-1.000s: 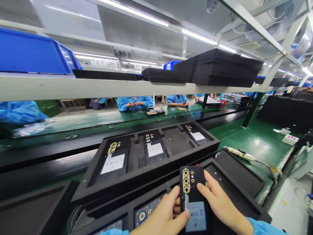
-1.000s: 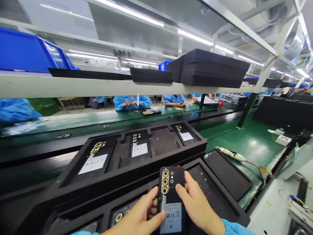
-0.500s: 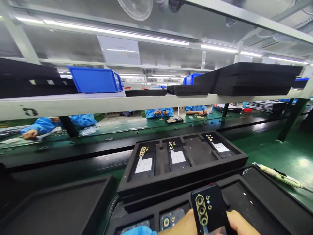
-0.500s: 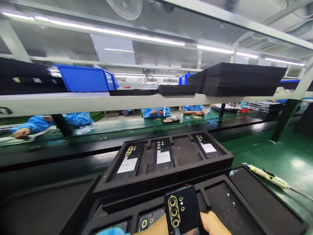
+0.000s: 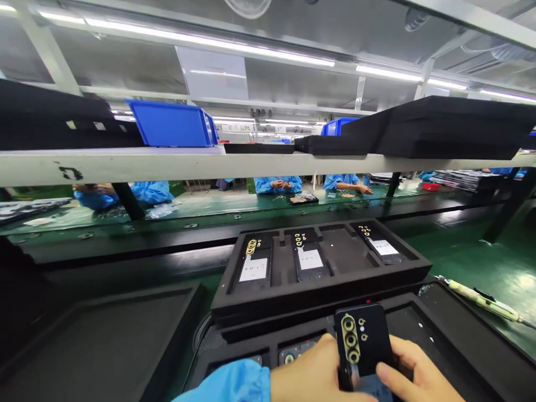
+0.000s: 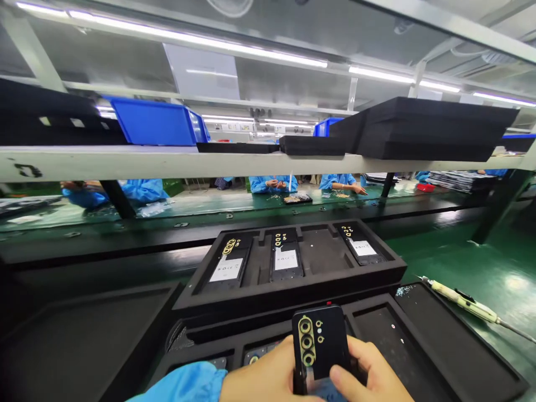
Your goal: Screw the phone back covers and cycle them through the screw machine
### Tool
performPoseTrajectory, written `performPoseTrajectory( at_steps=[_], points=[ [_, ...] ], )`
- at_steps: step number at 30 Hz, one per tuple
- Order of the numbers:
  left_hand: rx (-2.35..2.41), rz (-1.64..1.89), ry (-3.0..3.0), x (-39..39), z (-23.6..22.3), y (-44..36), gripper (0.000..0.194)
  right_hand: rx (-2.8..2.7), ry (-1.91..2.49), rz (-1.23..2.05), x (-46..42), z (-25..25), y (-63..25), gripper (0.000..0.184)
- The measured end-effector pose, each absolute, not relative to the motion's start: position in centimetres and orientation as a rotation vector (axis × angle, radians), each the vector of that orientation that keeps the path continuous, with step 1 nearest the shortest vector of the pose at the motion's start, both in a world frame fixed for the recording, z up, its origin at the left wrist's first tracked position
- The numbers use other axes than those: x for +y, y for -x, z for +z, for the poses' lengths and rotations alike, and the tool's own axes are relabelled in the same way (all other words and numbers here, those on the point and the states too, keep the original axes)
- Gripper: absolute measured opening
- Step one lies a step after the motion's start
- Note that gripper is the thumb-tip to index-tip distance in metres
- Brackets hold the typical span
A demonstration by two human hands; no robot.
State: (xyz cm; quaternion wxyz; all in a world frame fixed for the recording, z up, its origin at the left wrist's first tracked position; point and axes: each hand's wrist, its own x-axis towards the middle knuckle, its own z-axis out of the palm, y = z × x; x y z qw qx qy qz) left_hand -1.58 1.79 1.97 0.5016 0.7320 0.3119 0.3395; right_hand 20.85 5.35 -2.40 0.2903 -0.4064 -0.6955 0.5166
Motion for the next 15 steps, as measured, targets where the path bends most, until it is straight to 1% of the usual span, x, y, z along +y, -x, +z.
performPoseTrajectory(
  at_steps=[4, 10, 15],
  points=[
    [0.866, 0.807, -1.68, 2.4, 1.8, 2.9, 0.041, -1.841, 1.108, 1.354, 5.4, -2.1, -21.2, 0.067],
    [0.817, 0.793, -1.564, 4.7, 1.4, 5.2, 0.048, -1.85, 1.169, 1.378, 5.3, -1.8, -21.7, 0.063],
    [0.701, 0.752, -1.619, 5.1, 1.2, 5.3, 0.04, -1.964, 1.09, 1.376, 5.0, -0.2, -21.0, 0.054]
  ],
)
